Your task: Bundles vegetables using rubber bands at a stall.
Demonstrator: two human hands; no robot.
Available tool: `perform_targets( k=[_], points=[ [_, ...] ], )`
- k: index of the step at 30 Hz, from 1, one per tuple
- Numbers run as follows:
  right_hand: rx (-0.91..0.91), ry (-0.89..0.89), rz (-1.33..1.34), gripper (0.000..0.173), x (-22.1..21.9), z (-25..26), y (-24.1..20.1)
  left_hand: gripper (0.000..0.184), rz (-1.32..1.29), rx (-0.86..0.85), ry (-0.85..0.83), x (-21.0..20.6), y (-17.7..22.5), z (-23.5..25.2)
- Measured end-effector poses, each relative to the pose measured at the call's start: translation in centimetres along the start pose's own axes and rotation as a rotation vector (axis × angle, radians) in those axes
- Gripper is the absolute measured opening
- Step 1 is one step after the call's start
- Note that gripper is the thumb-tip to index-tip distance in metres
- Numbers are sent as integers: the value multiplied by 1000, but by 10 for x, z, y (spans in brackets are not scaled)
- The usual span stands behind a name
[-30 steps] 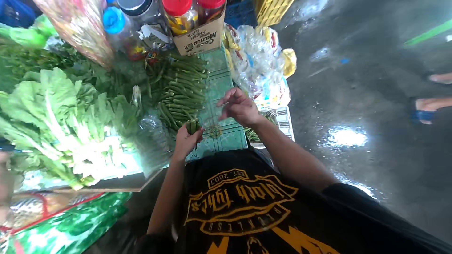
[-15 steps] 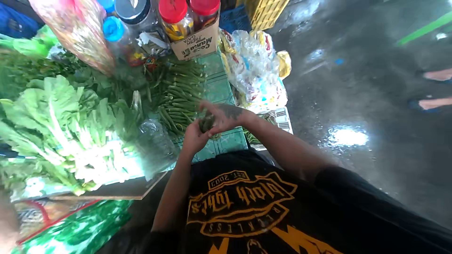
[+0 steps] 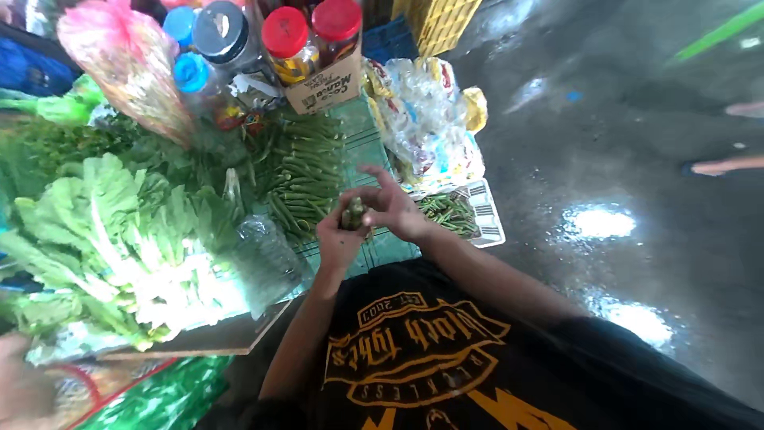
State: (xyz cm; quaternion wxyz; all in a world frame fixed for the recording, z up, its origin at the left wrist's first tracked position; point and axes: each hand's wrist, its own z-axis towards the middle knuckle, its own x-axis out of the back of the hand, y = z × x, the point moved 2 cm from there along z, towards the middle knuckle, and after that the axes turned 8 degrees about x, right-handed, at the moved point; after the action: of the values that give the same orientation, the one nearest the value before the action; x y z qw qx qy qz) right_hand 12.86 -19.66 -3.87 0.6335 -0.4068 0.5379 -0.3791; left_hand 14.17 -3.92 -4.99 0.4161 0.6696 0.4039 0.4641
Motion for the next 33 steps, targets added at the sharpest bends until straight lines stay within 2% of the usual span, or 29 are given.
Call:
perform_targets(
  k=[4,5,7,9,11,13,16,18,19,21,22,26,29,31,33],
  points=[
    [94,-60,-321,93,-6,10,-17,21,550,-285,163,5,12,1],
    [107,-81,-397,91,-6,11,-16,20,674,-297,172,5,16,1],
    [89,-103,-525,86,-7,11,-18,28,820,-199,143,5,23,-2],
    [44,-85,-592,81,0,10,-24,43,786,-26,80,9,26,-1],
    [60,-13,-592,64,17,12,-32,54,630,89,4,17,23,1],
    [140,34,-555,54,35,15,-43,47,419,150,-93,24,19,3],
    [281,34,-637,67,43,19,-60,29,115,127,-263,25,8,6],
    [242,-88,-749,79,24,17,-54,26,63,93,-403,16,6,7],
    [167,-200,-816,76,8,13,-44,26,88,82,-464,10,7,7],
    [34,-394,-816,56,-2,8,-20,28,199,118,-539,0,5,6],
    [18,-410,-831,52,6,4,-10,33,232,138,-540,-3,1,6],
    [18,-297,-722,46,34,-31,18,70,456,239,-534,-15,-4,-1],
    [-194,-17,-372,41,63,-65,31,91,325,314,-559,-28,-8,-5],
    [-334,206,-180,37,103,-90,38,86,115,357,-521,-25,-19,-2],
    [-418,376,-121,33,153,-120,40,70,186,300,-438,-12,-34,7]
  ],
)
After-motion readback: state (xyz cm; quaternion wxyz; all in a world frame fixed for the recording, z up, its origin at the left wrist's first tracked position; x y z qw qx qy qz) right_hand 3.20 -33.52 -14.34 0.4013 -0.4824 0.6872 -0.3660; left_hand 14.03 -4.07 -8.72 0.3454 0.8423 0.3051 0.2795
